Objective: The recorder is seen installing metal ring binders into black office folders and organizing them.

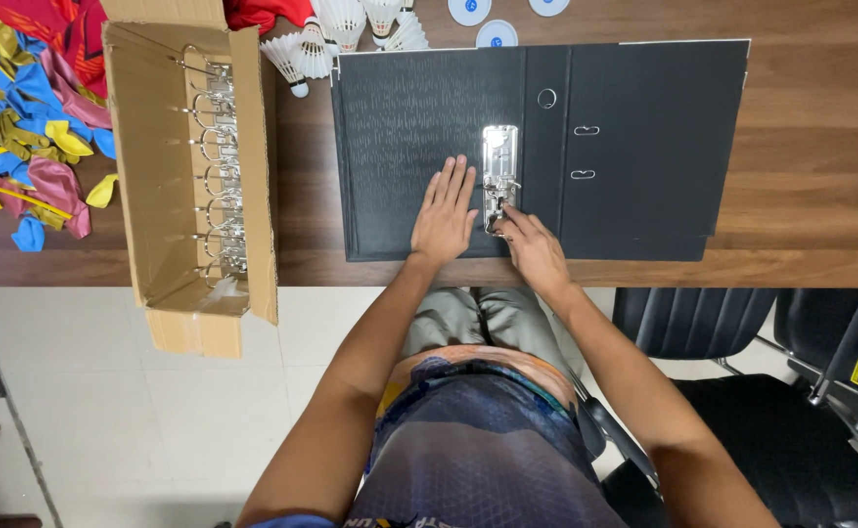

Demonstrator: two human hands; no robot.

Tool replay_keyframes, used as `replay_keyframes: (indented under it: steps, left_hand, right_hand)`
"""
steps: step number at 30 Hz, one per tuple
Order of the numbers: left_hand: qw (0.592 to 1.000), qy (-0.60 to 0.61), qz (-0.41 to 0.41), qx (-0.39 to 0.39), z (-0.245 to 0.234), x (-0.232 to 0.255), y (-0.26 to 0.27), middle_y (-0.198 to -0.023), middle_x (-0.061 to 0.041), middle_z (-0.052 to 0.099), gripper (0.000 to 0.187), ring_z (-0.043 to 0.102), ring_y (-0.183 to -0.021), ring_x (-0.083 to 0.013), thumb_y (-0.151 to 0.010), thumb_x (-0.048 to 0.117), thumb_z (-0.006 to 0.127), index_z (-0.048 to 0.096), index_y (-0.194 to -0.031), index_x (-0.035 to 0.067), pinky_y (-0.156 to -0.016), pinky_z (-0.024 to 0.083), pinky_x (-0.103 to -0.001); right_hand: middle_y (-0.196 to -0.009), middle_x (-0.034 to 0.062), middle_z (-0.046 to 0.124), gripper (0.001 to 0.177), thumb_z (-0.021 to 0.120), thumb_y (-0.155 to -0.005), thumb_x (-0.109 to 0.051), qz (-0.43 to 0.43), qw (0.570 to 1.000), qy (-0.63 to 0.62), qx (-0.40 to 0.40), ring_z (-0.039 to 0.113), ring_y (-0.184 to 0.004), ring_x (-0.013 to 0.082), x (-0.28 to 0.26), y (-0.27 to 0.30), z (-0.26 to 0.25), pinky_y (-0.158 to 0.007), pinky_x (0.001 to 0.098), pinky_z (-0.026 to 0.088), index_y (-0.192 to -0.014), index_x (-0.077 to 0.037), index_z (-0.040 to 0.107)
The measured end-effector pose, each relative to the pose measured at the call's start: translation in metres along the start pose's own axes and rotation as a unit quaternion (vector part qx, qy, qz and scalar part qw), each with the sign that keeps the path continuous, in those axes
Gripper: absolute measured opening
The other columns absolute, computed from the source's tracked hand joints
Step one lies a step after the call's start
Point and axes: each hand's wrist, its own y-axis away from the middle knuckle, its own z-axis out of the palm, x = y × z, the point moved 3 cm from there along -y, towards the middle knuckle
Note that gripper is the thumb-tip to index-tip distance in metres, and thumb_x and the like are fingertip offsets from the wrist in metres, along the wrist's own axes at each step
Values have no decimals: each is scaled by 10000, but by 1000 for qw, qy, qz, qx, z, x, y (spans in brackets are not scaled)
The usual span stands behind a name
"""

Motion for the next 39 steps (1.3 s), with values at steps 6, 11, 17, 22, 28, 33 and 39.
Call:
replay_keyframes:
  steps: [6,11,17,22,28,33,39]
  left_hand:
    - [1000,-3,4,-2,4,-2,0,-1697,-192,197,706,164,-1588,-344,-1011,273,541,284,-1596,-27,-1297,152,-466]
    - [998,51,2,24,-16,4,-1,-1667,-200,259,657,210,-1565,-347,-970,177,558,351,-1557,-32,-1282,191,-475]
    - [916,395,-67,-15,-17,2,9,-1364,-87,666,349,597,-1238,-207,-1010,74,512,616,-1343,81,-1090,463,-370]
    - [782,581,-65,-218,12,15,34,-1086,-58,708,263,645,-953,-90,-1102,184,531,630,-1302,44,-951,528,-285]
    - [786,596,-32,-162,-10,23,36,-986,-25,600,317,589,-929,-102,-979,-29,551,684,-1258,41,-897,501,-273]
    - [843,535,-54,-9,-17,30,22,-951,-64,630,135,665,-831,-138,-992,-66,580,691,-1021,6,-753,535,-262]
    - [848,519,-68,77,-24,65,24,-975,-95,689,163,713,-855,-176,-987,-61,571,715,-1038,-2,-795,589,-288]
  right_hand:
    - [-1384,176,619,330,630,-846,37,6,1000,3,15,646,-1089,352,2,0,5,-944,432,543,-1147,-89,676]
    - [-1366,139,632,220,640,-912,22,31,998,-18,44,627,-1124,353,-23,9,-20,-970,435,524,-1104,-81,668]
    - [-1256,146,636,226,580,-870,83,23,989,-147,4,567,-1191,357,-44,29,-62,-1028,429,472,-1051,-35,643]
    - [-1270,157,660,389,505,-782,144,-78,977,-197,-39,596,-1198,356,-32,-4,-76,-1033,449,484,-1083,-47,659]
    - [-1291,142,697,168,647,-961,25,-57,960,-271,-27,728,-1028,280,-14,-42,-77,-848,366,592,-1115,-13,704]
    - [-992,121,734,223,696,-963,-7,256,925,-280,-17,689,-848,184,34,-45,-40,-730,333,591,-1183,-32,722]
    - [-1210,168,698,265,560,-1032,89,208,852,-443,184,692,-1104,173,42,4,-12,-995,304,584,-1291,52,602]
